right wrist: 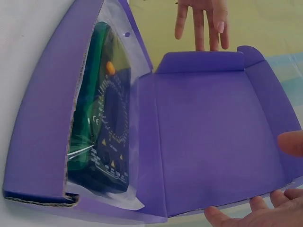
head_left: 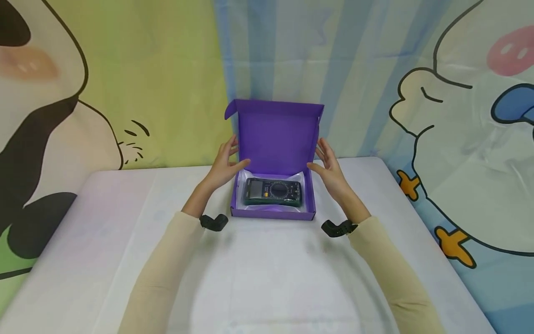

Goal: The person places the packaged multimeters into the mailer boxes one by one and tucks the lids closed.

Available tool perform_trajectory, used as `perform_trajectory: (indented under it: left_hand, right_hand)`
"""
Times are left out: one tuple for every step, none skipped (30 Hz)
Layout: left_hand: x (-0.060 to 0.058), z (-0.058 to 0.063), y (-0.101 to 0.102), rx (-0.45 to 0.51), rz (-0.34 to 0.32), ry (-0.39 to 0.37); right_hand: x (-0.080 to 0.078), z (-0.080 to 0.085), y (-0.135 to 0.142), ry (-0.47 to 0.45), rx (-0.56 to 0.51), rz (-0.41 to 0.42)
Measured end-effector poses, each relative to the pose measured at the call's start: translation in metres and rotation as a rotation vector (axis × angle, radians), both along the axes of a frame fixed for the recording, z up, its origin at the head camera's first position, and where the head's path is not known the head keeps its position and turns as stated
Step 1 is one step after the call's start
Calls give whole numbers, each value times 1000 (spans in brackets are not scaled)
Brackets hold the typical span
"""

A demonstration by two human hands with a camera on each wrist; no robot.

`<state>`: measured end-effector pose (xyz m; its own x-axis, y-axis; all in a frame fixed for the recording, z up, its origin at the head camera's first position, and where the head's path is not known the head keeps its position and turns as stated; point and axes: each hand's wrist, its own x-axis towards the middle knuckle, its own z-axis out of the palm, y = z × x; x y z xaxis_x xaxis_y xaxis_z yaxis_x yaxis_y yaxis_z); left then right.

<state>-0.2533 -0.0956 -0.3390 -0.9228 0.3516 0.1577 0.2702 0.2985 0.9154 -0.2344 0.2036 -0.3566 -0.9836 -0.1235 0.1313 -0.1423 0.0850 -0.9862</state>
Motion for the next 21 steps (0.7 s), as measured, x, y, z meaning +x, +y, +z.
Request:
perform_trajectory:
  left_hand:
    - [2,-2,-1,6,2,8]
    - [3,-3,-2,15,1,21]
    - [3,-4,-3,24,-3,34]
    - [3,-5,-3,31,-8,45]
    - [3,-6,-4,39,-12,56]
    - [3,-6,-4,44,-14,64]
    - [3,-7,-5,47,-13,70]
    - [3,-7,-5,50,-10,76]
    - [3,-6,-6,50,-4,78]
    - [3,-7,-6,55,4,79]
    - [3,-7,-6,62,7,78]
    - [3,-7,-5,68,7,77]
    - [3,-8,-5,74,5,77]
    - [3,-9,-4,79,2,77]
    - [4,-10,-4,85,-1,78]
    - [4,-10,-3,92,-4,76]
    - [5,-11,-3,92,-5,74]
    - [6,-12,-3,92,0,68]
    - [7,-12,-4,97,6,60]
    - [8,-12,-5,97,16,50]
    - [9,-13,-7,103,25,40]
  right_hand:
    - [1,-2,0,1,-1,4]
    - [2,-3,0,4,-1,5]
    - [3,-4,0,7,-4,6]
    - [3,-4,1,10,-9,9]
    - [4,-5,1,14,-15,13]
    - [4,-5,2,18,-25,21]
    - [5,-5,3,20,-32,29]
    - [5,-5,3,21,-43,39]
    - [5,-5,4,22,-54,48]
    - [6,-4,4,22,-62,54]
    - [6,-4,4,21,-70,57]
    - [7,-4,5,19,-76,57]
    - [8,-4,6,14,-78,51]
    - [9,-3,7,12,-80,44]
    - [11,-3,7,9,-81,37]
    - [12,-3,8,7,-82,32]
    - [13,-3,8,5,-87,31]
    - [14,-3,9,5,-92,33]
    - [14,-4,8,6,-97,37]
    - [15,-4,8,8,-102,44]
    - [15,-5,7,9,-107,51]
